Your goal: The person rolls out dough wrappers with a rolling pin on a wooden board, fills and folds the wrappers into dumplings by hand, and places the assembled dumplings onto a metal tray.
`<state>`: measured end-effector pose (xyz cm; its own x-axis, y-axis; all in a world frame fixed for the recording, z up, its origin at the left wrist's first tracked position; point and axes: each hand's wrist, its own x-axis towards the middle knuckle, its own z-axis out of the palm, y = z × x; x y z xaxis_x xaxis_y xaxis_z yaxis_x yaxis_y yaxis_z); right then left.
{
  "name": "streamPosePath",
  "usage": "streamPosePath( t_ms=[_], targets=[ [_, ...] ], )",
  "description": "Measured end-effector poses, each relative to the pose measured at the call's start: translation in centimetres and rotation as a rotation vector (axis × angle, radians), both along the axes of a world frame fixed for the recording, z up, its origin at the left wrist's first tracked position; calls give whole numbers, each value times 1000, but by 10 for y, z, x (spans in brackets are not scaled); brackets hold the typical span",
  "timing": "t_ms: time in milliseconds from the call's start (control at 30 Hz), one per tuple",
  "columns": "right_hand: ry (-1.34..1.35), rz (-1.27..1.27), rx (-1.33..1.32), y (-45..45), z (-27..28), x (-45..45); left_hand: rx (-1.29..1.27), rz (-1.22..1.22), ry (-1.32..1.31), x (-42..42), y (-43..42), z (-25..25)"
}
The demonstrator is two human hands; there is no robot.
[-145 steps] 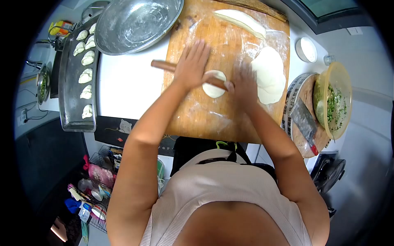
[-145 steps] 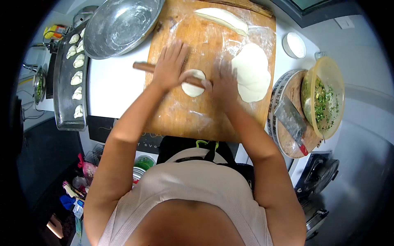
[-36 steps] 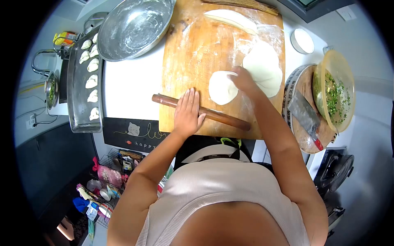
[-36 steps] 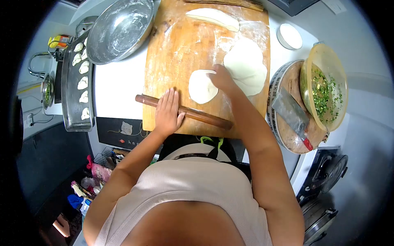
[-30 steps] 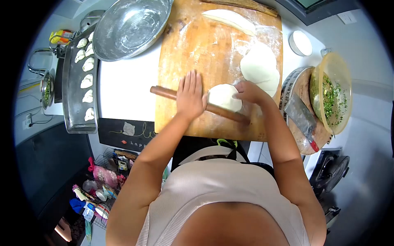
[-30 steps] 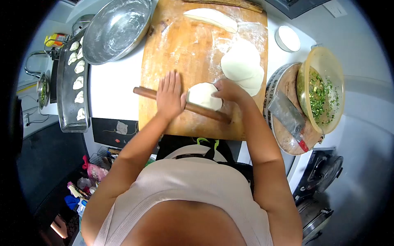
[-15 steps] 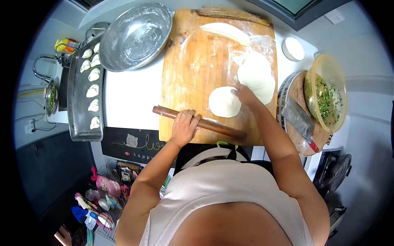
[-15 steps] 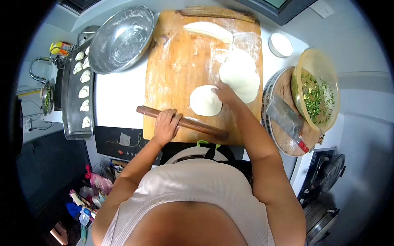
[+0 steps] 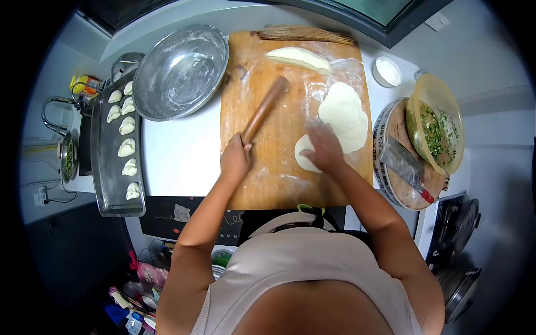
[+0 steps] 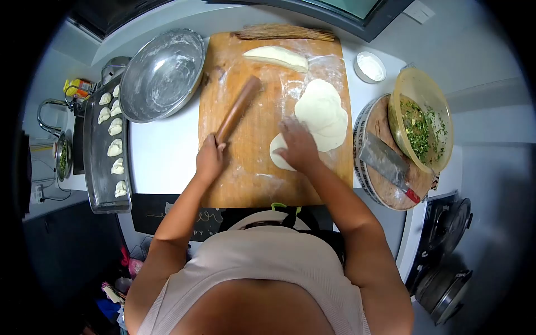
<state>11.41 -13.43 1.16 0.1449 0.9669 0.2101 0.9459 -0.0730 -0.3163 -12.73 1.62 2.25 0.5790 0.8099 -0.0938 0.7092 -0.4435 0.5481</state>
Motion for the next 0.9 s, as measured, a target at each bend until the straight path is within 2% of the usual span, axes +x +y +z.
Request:
streamPosePath(
  t_ms=[67, 167, 267, 367, 533, 600, 700, 767, 800, 833, 900],
  targets=[
    [-31, 63, -101, 2, -11, -5, 2, 73, -120, 25, 20, -7],
    [-137, 130, -183, 4, -15, -4, 36, 111, -164, 54, 49, -15],
    [-78, 166, -186, 5, -9, -5, 14, 145, -115, 80, 84, -32],
    [-50, 157, -201, 7, -11, -6, 37, 183, 8, 106, 104, -26],
    [-97, 149, -242, 11, -16, -3, 255, 163, 156, 124, 111, -31],
    [-62, 146, -259, 10, -20, 2, 387, 108, 11, 116, 93, -27],
    [1460, -414, 216, 19, -23, 16, 424, -72, -300, 95, 60, -7],
    [1240, -336, 231, 0, -14, 27, 204, -225, -264, 84, 21, 9],
    [1135, -304, 234, -11, -12, 25, 111, -314, -339, 84, 5, -1],
    [817, -373, 140, -15, -13, 20, 24, -403, -415, 86, -10, -16],
    [512, -320, 123, -24, -3, 10, -13, -495, -352, 92, -36, -27]
  ],
)
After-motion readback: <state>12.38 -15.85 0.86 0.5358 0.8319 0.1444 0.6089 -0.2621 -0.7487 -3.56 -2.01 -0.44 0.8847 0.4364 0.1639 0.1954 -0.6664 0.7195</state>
